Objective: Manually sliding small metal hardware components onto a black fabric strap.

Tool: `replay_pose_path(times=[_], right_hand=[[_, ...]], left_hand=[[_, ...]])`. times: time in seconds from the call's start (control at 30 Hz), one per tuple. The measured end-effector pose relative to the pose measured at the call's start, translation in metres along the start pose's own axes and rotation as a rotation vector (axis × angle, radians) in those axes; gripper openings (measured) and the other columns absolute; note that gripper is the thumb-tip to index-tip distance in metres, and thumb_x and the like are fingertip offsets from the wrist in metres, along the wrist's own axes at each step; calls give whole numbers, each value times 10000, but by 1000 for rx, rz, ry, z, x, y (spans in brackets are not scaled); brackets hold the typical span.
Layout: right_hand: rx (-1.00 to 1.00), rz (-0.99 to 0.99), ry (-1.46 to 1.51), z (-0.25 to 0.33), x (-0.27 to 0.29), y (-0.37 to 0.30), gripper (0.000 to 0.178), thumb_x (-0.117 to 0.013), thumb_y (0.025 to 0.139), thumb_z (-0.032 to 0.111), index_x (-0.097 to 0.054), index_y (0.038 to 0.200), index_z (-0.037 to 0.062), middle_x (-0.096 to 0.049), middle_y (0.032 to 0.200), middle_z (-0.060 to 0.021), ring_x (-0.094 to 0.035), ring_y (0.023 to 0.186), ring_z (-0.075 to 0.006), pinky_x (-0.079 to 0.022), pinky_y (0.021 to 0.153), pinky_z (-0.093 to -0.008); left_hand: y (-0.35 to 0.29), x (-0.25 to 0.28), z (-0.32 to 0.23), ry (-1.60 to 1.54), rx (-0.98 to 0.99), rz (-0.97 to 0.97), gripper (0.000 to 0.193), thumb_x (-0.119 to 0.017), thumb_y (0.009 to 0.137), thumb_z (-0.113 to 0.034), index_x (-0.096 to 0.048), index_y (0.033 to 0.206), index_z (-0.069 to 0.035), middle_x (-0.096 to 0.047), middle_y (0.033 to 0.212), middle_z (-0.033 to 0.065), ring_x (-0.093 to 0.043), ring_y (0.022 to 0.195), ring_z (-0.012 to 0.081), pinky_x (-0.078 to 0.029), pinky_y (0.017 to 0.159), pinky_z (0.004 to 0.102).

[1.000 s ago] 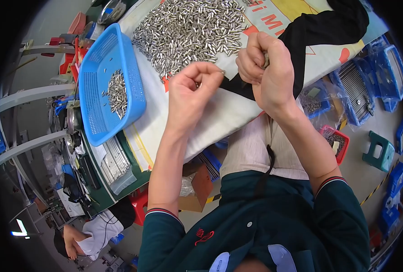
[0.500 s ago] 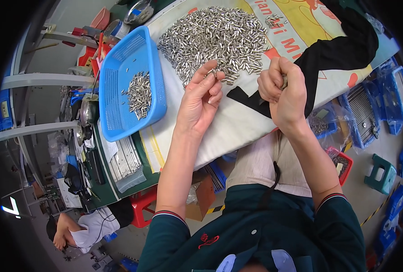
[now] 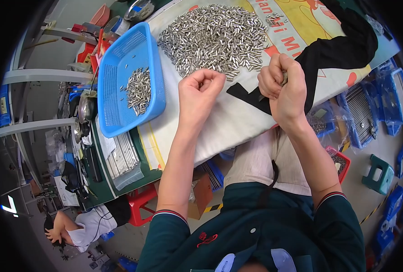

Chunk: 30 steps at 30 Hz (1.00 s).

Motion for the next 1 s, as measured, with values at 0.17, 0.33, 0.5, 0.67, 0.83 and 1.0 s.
replay_pose_path(times=[0.17,0.33,0.5,0.67,0.83,1.0], right_hand=[[-20,3,27,-1,-3,-2,298,-321,834,210,-277,564,91,-259,442,24,-174,396,-49,-135,362,-224],[-27,5,1,-1,-1,-2,309,-300,855,217,-272,570,100,-244,433,29,-169,389,-53,-142,368,-226],[-22,4,-40,0,1,-1,319,-286,871,233,-269,576,111,-231,421,33,-172,381,-58,-153,374,-227],[-23,6,-14,0,0,-1,318,-289,868,234,-268,576,110,-230,421,34,-170,385,-59,-156,376,-228],[11,19,37,7,-1,-4,325,-287,865,246,-260,569,113,-229,420,33,-163,393,-66,-157,386,-237],[-9,5,66,-3,-1,-5,334,-281,867,259,-259,566,116,-227,418,32,-162,399,-68,-161,399,-237]], left_hand=[[-4,-10,-2,618,-508,-49,71,-633,695,-39,-626,765,-32,-440,475,46,-370,407,103,-314,418,266],[-1,-16,-4,724,-438,55,48,-606,709,-55,-584,744,-28,-506,535,84,-482,467,205,-384,467,324],[-5,-20,-9,664,-382,138,45,-588,697,-39,-551,710,-16,-481,476,75,-492,415,203,-375,423,320],[-20,-34,-10,573,-397,300,48,-594,688,-34,-565,715,-6,-471,473,82,-484,410,187,-385,429,309],[-20,-33,-10,584,-387,325,53,-598,683,-31,-569,714,1,-460,468,88,-478,408,197,-377,427,310],[-20,-33,-7,535,-369,327,72,-620,708,-38,-580,735,16,-367,461,16,-310,424,76,-286,405,249]])
Point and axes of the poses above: each hand's wrist, its own y-axis towards the middle knuckle, its own x-axis out of the back of the hand, z = x × y, the point moved 4 cm from there along y, towards the middle knuckle
